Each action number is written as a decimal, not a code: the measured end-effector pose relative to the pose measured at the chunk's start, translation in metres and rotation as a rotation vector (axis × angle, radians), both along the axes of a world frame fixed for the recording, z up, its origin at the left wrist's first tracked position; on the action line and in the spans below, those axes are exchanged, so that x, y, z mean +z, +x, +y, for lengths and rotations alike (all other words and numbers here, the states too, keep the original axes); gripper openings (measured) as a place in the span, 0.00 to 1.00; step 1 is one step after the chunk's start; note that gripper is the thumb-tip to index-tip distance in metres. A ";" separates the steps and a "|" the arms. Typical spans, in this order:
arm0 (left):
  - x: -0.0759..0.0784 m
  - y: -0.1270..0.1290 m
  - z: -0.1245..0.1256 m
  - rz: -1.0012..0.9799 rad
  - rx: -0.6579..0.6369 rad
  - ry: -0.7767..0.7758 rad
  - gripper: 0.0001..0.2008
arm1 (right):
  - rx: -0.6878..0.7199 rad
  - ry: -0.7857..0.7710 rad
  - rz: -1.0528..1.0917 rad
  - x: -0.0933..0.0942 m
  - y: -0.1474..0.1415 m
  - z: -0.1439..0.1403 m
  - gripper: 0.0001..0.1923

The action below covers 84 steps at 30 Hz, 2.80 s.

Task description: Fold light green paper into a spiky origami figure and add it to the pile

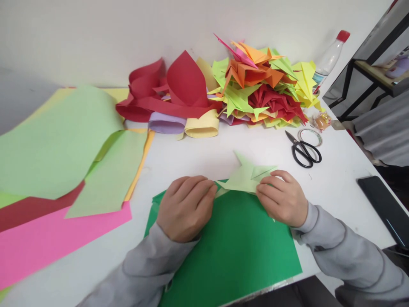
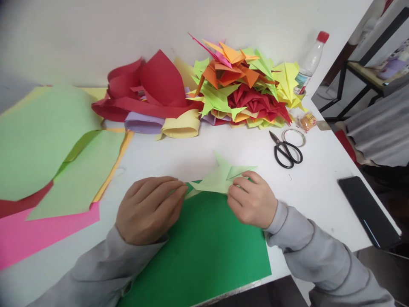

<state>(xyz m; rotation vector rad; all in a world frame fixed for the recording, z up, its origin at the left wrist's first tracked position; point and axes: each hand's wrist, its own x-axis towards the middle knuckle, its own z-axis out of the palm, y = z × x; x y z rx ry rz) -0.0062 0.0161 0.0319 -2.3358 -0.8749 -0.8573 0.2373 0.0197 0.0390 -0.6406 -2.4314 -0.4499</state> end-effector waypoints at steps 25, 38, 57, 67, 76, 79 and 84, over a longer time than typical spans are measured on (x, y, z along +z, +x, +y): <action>-0.019 -0.009 0.005 -0.269 -0.350 -0.642 0.21 | 0.248 -0.263 -0.058 -0.008 0.008 0.013 0.08; -0.011 0.002 -0.006 0.014 -0.218 -0.230 0.06 | 0.181 -0.290 -0.077 -0.016 0.003 0.006 0.11; -0.016 0.028 -0.034 -0.137 -0.483 -0.441 0.10 | 0.130 -0.640 -0.103 -0.019 0.000 0.001 0.20; -0.019 0.023 -0.025 -0.274 -0.534 -0.614 0.08 | 0.096 -0.726 -0.100 -0.021 -0.001 0.002 0.22; -0.018 0.022 -0.021 -0.421 -0.552 -0.818 0.04 | 0.121 -0.820 -0.062 -0.013 -0.001 0.000 0.20; -0.023 0.022 -0.022 -0.340 -0.570 -0.738 0.04 | 0.173 -0.862 0.022 -0.012 0.000 0.001 0.15; -0.025 0.025 -0.027 -0.203 -0.474 -0.648 0.06 | 0.218 -0.838 0.106 -0.007 0.000 0.001 0.09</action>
